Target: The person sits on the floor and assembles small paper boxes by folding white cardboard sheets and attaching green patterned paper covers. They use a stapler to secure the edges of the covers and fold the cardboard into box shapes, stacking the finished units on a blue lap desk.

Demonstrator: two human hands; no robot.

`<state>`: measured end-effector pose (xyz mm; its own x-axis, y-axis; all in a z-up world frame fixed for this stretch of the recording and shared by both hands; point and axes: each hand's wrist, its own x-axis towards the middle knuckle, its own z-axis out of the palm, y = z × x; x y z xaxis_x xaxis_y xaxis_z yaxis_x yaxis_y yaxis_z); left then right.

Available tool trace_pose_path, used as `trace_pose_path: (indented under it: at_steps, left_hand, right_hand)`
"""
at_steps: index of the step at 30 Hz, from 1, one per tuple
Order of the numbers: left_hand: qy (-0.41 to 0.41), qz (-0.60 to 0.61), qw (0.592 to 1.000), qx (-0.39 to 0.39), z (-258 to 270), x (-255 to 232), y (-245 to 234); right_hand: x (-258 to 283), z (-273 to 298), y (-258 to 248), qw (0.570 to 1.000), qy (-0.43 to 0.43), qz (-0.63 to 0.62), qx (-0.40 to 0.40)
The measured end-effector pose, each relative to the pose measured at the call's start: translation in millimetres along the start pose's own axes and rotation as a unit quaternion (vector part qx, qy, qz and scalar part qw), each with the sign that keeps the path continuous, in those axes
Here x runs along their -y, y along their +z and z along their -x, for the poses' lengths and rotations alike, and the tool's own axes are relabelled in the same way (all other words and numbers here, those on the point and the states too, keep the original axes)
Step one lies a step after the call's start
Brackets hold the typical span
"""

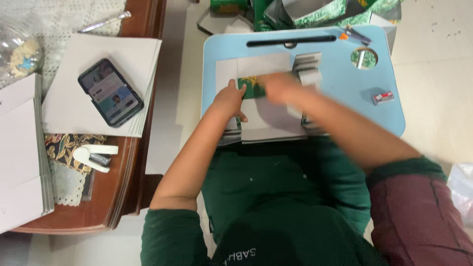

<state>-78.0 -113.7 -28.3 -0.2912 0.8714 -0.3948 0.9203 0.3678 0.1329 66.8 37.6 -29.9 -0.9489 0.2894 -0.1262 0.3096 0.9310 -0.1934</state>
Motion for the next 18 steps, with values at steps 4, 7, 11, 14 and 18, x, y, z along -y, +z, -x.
trace_pose_path:
  at_steps: [4, 7, 11, 14, 18]
  left_hand:
    - [0.008, 0.000, 1.000, -0.010, 2, 2, 0]
    - [0.013, 0.005, 1.000, -0.017, -1, 4, 0]
    - [0.034, 0.003, 0.998, -0.046, -6, 3, -2]
    - [0.002, 0.076, 0.996, -0.042, 9, 0, -8]
    - [0.013, 0.027, 0.999, -0.024, 9, -6, -15]
  right_hand:
    - [-61, -41, -32, 0.998, -0.043, -0.051, -0.016]
    - [-74, -47, -27, 0.999, -0.007, 0.043, -0.018]
    - [-59, -41, 3, 0.983, 0.052, 0.148, 0.098]
    - [-55, -26, -1, 0.988, 0.050, 0.124, 0.078]
    - [-38, -32, 6, 0.986, 0.116, 0.113, 0.050]
